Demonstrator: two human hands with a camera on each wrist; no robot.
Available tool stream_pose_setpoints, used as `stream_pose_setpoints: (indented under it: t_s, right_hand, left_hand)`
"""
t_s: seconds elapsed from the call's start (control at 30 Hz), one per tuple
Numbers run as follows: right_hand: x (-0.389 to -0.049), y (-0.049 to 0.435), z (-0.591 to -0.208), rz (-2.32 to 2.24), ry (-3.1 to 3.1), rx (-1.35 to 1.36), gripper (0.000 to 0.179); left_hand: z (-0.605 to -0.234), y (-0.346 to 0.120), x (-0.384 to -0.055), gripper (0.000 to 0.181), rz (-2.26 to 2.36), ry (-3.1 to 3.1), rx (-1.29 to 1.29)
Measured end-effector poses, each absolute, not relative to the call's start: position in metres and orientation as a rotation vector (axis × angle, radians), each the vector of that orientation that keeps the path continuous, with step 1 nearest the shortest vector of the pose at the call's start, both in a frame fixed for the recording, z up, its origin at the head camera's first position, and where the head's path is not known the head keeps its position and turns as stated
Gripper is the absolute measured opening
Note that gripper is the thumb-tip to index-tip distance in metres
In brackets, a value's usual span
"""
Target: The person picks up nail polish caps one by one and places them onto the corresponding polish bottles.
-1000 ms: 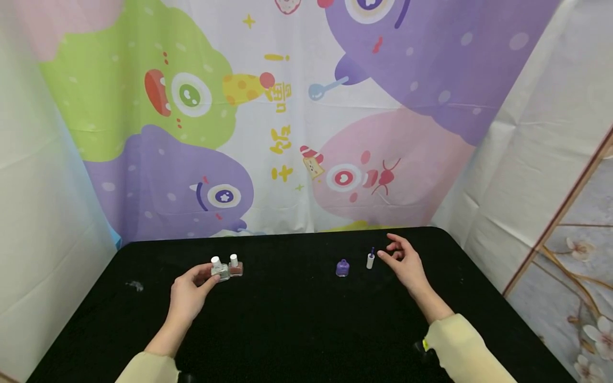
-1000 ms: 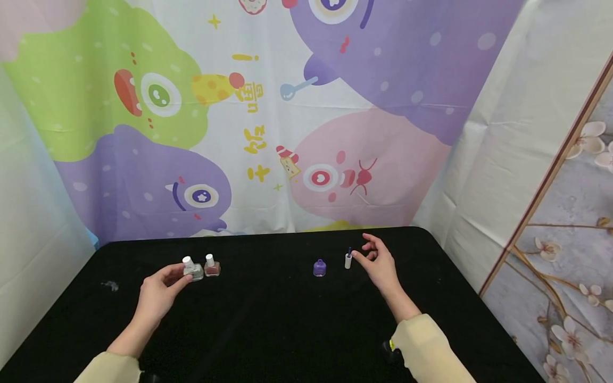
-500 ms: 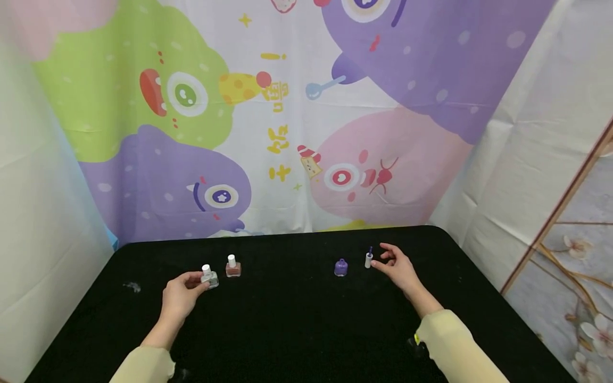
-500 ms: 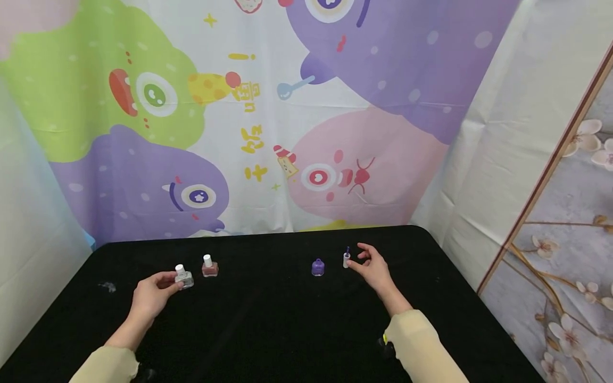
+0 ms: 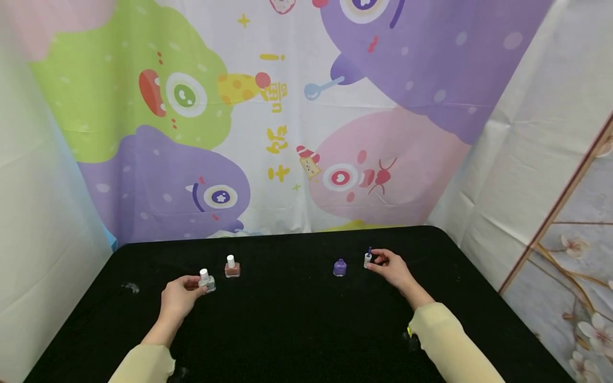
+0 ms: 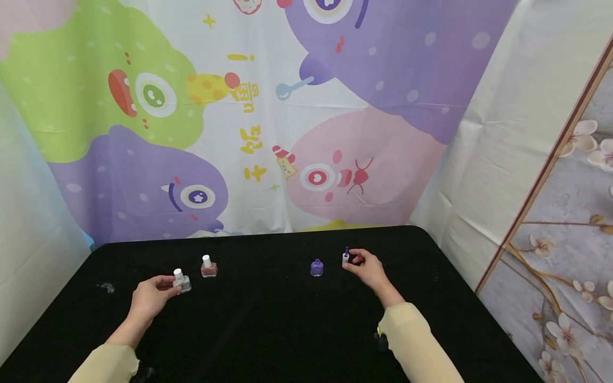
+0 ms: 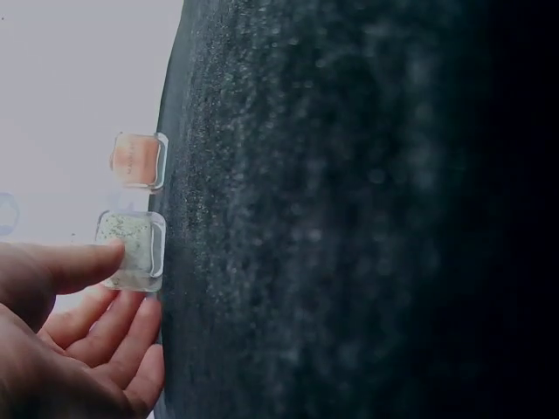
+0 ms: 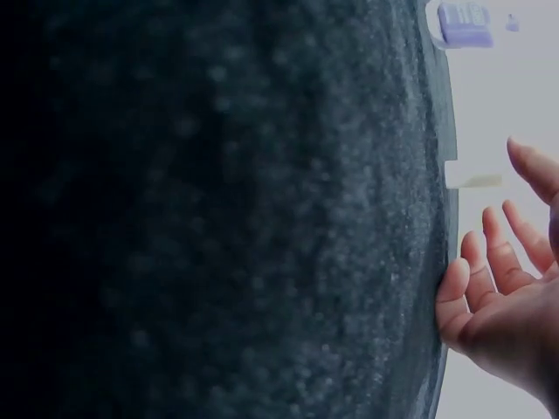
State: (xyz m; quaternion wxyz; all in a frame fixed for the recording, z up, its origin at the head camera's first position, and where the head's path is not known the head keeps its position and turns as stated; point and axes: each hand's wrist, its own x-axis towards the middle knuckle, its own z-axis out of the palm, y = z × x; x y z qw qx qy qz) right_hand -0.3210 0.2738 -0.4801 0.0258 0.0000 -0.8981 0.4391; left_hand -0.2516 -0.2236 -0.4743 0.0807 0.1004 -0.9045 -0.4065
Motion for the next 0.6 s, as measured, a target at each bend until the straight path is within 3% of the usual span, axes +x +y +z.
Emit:
stream_pose_setpoints:
  t_s: [0.37, 0.6]
  right_hand:
    - [-0.329, 0.279, -0.483, 1.341, -2.786, 0.028, 0.04]
    - [-0.328, 0.279, -0.481, 1.345, -2.783, 0.037, 0.039]
  left_hand:
    - [-0.461, -0.216, -0.243, 0.044, -1.128, -2.666, 0.259]
    - [-0.433, -0.186, -0.234, 0.048, -1.129, -2.414, 0.226]
